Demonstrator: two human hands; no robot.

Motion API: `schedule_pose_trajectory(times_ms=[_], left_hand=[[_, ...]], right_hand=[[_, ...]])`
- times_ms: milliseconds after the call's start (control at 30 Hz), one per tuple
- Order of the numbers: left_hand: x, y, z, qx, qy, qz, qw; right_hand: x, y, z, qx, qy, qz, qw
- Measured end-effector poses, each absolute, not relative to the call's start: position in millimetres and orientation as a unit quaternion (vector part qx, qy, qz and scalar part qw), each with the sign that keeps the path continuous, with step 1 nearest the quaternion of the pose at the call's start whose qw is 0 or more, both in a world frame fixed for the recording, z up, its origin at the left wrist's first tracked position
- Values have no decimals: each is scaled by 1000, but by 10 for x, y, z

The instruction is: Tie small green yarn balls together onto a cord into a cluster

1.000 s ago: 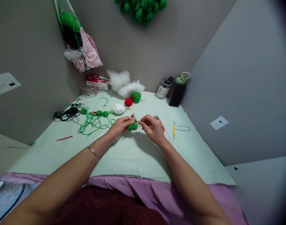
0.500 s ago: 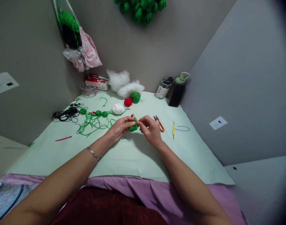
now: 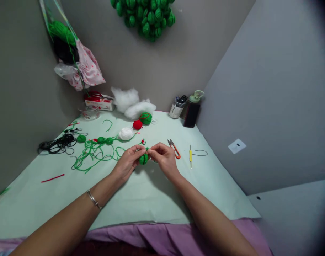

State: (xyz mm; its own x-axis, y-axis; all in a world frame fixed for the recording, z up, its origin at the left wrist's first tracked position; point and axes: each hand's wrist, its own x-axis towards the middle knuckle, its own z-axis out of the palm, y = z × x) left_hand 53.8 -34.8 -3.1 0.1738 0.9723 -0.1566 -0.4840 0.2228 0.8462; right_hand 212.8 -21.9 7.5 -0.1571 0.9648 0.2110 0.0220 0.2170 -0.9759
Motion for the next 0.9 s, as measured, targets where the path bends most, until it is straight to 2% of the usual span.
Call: schedule_pose_trajectory(times_ms=[200, 333, 433, 500, 533, 800, 900], left_hand=[[541, -331, -33, 321, 387, 522, 689], [505, -307, -29, 305, 410, 516, 687], [489, -298, -24, 288, 421, 518, 686], [491, -299, -20, 289, 429, 506, 690], [495, -302, -19, 290, 433, 496, 694], [525, -368, 41, 308, 471, 424, 709], [540, -386, 76, 314, 484, 401, 712]], right_hand=[[2325, 141, 266, -418, -707, 422, 383], [2670, 1023, 334, -496, -648, 368, 446], [3046, 1695, 281, -656, -529, 233, 485], [3314, 1986, 246, -762, -462, 115, 440], [3437, 2081, 232, -784, -438, 95, 429], [3910, 2466, 53, -840, -401, 65, 360], [3903, 2571, -24, -844, -384, 57, 369]])
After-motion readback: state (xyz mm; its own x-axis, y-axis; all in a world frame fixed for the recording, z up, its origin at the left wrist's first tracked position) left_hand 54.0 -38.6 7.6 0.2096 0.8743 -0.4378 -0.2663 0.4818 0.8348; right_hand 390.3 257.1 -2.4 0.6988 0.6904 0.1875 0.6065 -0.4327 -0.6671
